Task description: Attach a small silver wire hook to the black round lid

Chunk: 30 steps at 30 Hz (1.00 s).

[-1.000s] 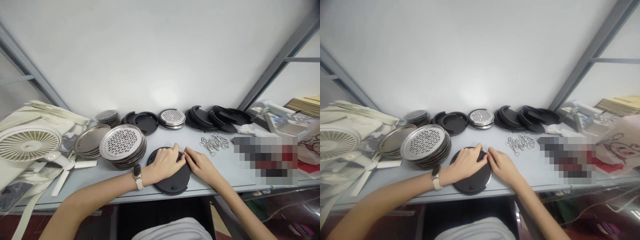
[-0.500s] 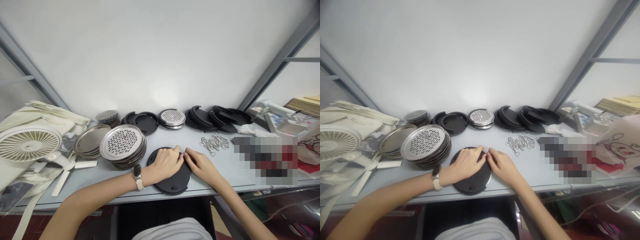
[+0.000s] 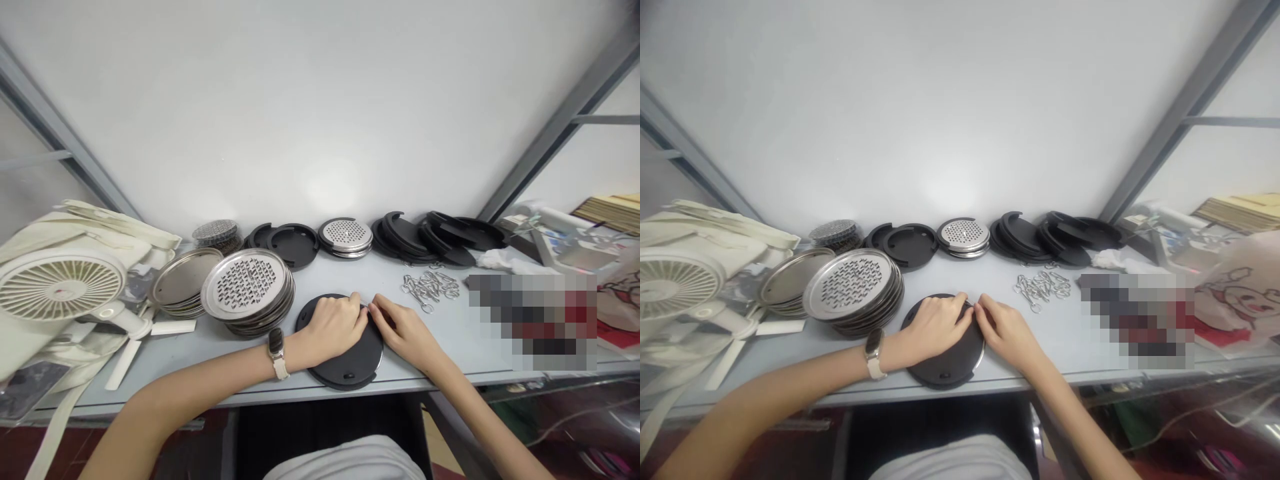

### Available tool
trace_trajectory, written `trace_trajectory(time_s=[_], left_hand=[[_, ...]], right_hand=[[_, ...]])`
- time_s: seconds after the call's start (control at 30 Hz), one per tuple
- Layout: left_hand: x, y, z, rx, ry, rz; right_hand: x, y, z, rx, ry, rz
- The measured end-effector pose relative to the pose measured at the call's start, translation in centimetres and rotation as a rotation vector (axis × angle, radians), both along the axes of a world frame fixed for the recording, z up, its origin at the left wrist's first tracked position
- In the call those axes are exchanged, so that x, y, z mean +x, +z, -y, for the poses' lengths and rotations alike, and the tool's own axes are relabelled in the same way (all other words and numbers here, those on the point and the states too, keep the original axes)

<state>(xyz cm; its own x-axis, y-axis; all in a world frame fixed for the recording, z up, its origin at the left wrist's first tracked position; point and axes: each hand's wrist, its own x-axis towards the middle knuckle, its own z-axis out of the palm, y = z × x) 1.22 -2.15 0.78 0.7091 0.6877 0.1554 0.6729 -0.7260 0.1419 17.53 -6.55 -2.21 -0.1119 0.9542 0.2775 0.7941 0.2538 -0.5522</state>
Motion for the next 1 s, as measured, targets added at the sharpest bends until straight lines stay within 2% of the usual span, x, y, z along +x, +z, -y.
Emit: trace_trajectory(time_s=[0.53,1.0], left_hand=[[-0.15,0.13,0.18,0.06,-0.046,-0.036],[-0.06,0.2,0.14,0.111,-0.076,-0.092]], right_hand=[[0.16,-0.07,-0.08,-0.037,0.022,0.044],[0.16,-0.38,-0.13,-0.015,-0.011,0.016]])
